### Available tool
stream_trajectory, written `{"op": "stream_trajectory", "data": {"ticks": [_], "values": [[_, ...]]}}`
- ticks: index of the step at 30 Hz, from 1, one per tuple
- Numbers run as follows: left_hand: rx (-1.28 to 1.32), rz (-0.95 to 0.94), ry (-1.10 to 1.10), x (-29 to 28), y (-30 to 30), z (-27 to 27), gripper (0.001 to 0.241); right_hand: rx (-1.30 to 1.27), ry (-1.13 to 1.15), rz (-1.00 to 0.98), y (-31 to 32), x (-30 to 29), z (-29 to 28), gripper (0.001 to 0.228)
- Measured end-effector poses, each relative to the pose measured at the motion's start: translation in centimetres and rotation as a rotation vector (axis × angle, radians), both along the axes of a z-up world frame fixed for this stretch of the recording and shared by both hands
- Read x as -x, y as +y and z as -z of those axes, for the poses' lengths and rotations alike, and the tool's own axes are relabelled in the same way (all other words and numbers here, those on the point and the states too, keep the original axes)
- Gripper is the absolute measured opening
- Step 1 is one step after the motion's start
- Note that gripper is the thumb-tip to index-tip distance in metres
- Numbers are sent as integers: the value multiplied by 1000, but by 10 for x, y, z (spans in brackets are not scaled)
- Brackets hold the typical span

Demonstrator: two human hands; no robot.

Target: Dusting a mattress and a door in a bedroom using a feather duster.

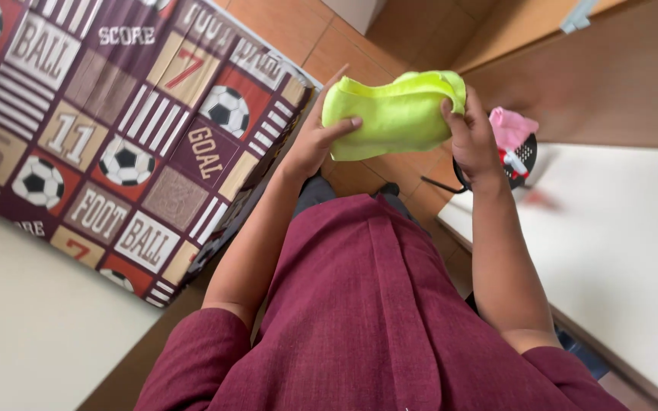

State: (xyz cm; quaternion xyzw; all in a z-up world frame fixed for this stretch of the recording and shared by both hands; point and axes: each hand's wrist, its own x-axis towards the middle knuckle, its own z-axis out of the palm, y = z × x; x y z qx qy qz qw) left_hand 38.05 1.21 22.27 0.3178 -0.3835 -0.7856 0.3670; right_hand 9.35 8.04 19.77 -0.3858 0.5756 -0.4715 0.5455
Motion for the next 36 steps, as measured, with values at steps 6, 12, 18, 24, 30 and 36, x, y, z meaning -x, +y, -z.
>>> {"op": "stream_trajectory", "data": {"ticks": [6, 12, 18, 24, 30, 36], "values": [[41, 140, -23, -35, 13, 34, 40, 230, 364, -225, -33, -43, -68, 56], [235, 8, -421, -39, 14, -4, 43, 185, 583, -255, -45, -39, -65, 24], [464, 58, -735, -39, 12, 16, 40, 224, 506, -203, -31, -25, -62, 19], [60, 189, -474, -22, 12, 3, 31, 202, 416, -130, -12, -18, -31, 20], [83, 383, -79, 8, -1, -14, 46, 239, 448, -66, 1, 1, -47, 32], [479, 545, -228, 31, -16, -43, 30, 406, 525, -440, -3, -31, -119, 73]]}}
